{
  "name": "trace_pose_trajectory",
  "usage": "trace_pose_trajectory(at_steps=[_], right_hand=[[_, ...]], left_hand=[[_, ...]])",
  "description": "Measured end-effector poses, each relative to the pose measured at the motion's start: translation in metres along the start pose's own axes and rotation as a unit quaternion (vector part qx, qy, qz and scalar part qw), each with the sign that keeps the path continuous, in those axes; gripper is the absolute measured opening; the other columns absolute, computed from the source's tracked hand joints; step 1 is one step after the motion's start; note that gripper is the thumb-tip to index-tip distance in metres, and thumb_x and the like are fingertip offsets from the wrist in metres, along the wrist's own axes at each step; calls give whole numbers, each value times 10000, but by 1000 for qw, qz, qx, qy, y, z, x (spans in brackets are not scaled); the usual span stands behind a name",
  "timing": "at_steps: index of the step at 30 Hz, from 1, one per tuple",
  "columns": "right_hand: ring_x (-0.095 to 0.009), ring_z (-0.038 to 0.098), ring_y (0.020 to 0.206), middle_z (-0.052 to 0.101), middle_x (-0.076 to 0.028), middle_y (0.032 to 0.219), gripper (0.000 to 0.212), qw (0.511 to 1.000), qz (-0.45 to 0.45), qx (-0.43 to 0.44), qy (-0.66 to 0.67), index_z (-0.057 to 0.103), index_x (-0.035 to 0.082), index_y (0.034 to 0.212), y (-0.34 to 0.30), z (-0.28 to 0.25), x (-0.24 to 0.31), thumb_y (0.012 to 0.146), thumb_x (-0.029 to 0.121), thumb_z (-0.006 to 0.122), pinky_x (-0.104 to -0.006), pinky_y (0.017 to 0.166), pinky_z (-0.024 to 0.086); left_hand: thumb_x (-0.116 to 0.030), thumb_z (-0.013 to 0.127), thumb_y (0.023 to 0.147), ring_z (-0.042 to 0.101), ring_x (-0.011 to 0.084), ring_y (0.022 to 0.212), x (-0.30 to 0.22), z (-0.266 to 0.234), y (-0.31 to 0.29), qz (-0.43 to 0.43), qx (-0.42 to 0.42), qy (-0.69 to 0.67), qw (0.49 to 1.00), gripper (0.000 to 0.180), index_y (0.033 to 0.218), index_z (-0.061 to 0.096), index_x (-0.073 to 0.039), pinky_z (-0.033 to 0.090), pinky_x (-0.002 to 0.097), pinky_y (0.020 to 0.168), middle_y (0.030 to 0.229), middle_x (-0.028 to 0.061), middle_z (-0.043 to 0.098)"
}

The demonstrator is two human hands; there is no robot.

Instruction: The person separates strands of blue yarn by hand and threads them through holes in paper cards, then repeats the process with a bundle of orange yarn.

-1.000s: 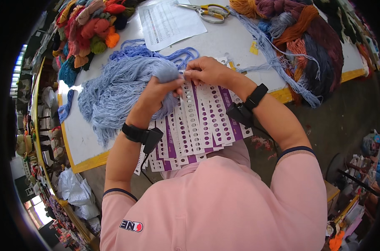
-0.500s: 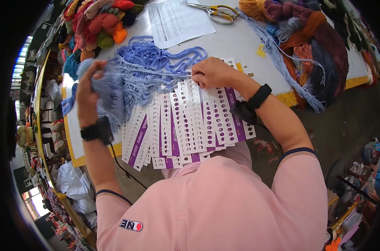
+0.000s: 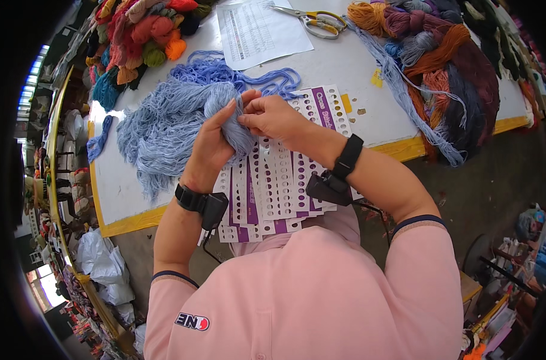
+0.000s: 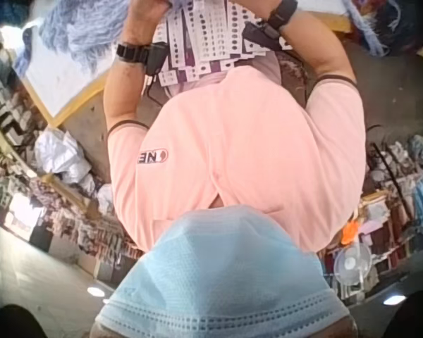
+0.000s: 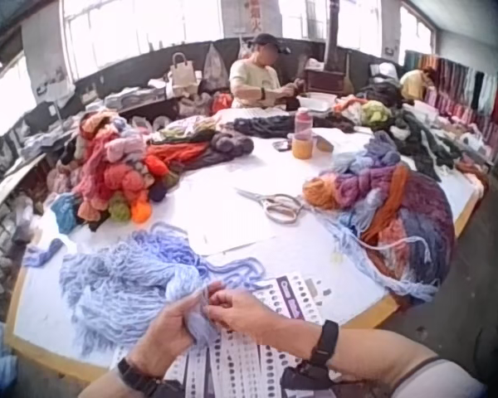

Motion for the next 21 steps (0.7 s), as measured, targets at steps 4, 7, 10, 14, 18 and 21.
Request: trace_pose_trajectory(at_steps=[4, 7, 10, 14, 18, 21], right_hand=[[-31, 456, 609, 553, 36, 741, 125, 997, -7, -16, 73, 621, 75, 944, -4, -4, -4, 947, 200, 630, -171, 529, 347], [-26, 454, 646, 553, 39, 779, 128, 998, -13, -22, 65, 615, 83, 937, -9, -10, -10, 954, 209, 628, -175, 557, 366], [-45, 485, 663, 582, 18, 799, 118, 993, -5, -22, 117, 621, 61, 924, -13, -12, -16, 961, 173, 607, -190, 576, 387], [-50, 490, 668, 586, 16, 806, 124, 987, -27, -48, 150, 626, 57, 924, -15, -15, -21, 964, 173, 608, -197, 597, 411], [-55, 492, 671, 580, 15, 795, 114, 991, -65, -50, 101, 631, 50, 910, -19, -16, -16, 950, 157, 629, -199, 613, 422], [-54, 486, 671, 566, 19, 777, 96, 988, -74, -56, 122, 633, 48, 899, -22, -17, -16, 937, 136, 642, -197, 616, 421]], left_hand=[[-205, 512, 993, 569, 241, 1184, -5, 0, -4, 24, -11, -13, 1000, 421, 1318, 495, 62, 463, 369, 1014, 1304, 173, 561], [-212, 510, 993, 567, 244, 1189, -7, 0, -7, 37, -34, -10, 999, 429, 1318, 491, 67, 465, 360, 1015, 1296, 179, 562], [-193, 527, 984, 567, 250, 1192, -5, 3, -8, 24, -22, -9, 999, 425, 1316, 490, 69, 467, 359, 1016, 1300, 187, 560], [-61, 611, 913, 634, 219, 1051, -4, 0, -9, 42, -69, 27, 996, 391, 1281, 530, 46, 519, 332, 919, 1166, 146, 629], [35, 658, 844, 663, 182, 928, -3, -1, -7, 73, -90, 91, 989, 413, 1246, 562, 25, 542, 297, 814, 1029, 96, 664], [39, 662, 838, 659, 176, 927, -3, 3, -8, 75, -92, 96, 988, 419, 1245, 562, 23, 535, 290, 816, 1023, 92, 663]])
Point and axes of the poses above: each hand's wrist, its own y-axis towards the middle knuckle, its own z-axis out of the palm, x = y × z, the point moved 5 cm from there along y, towards the middle knuckle
